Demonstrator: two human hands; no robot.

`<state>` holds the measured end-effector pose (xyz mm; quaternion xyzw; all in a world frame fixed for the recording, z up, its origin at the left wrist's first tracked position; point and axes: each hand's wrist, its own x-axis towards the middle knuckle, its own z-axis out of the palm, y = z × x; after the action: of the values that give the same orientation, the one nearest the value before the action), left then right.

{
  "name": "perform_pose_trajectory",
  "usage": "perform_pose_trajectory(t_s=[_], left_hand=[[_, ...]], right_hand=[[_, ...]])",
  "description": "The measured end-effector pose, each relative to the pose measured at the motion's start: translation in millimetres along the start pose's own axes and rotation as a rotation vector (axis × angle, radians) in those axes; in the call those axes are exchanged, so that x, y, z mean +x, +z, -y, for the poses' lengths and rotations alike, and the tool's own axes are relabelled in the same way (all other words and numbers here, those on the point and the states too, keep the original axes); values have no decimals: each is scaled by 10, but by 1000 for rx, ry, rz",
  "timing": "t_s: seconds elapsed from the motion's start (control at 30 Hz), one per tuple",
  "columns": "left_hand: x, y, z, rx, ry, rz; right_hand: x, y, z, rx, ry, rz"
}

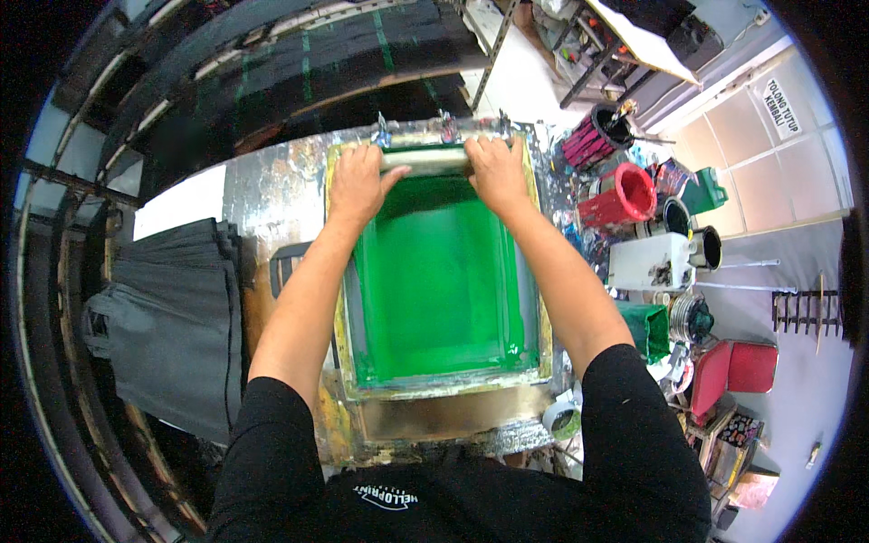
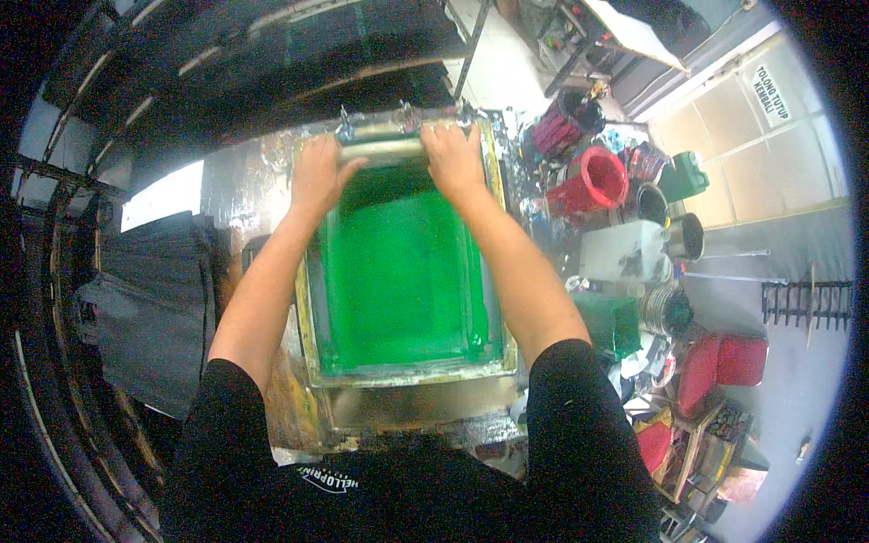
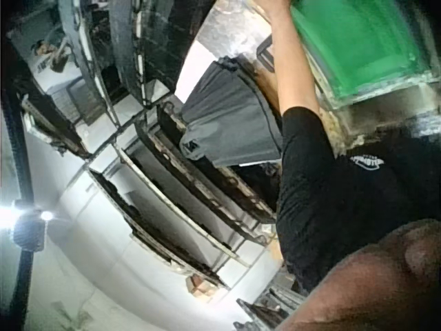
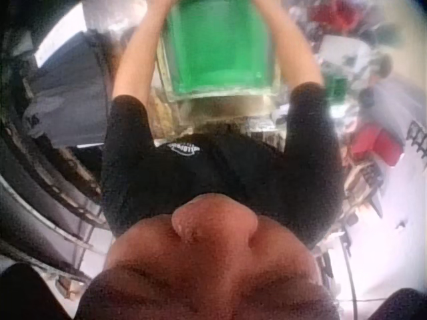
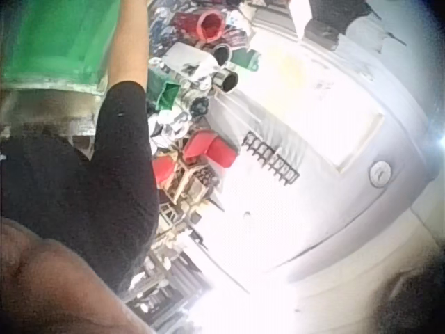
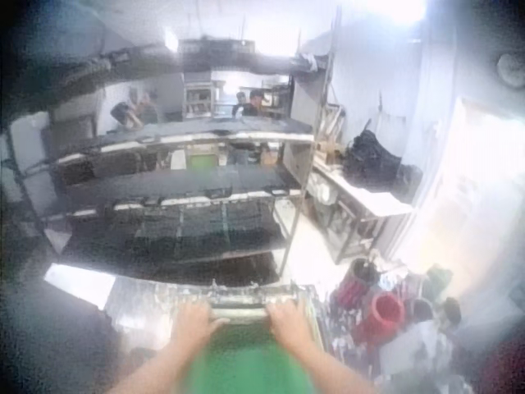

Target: The person performs screen printing on a series of black tote bags. They place a bag on a table, lower a screen filled with green ink, and use a squeegee to pull the ink across the screen. After each print, they lift the screen, remove the printed bag, and place it on a drying rack before repeating the process.

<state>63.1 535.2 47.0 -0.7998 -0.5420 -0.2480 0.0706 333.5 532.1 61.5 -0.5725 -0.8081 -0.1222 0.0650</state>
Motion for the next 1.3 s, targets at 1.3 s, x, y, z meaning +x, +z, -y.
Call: perform_pose_trajectory(t_s=[1.3], left_hand=[[-3215, -1542, -1425, -185, -64, 48]], right_hand=[[-3330, -1141, 916, 208, -175, 38]])
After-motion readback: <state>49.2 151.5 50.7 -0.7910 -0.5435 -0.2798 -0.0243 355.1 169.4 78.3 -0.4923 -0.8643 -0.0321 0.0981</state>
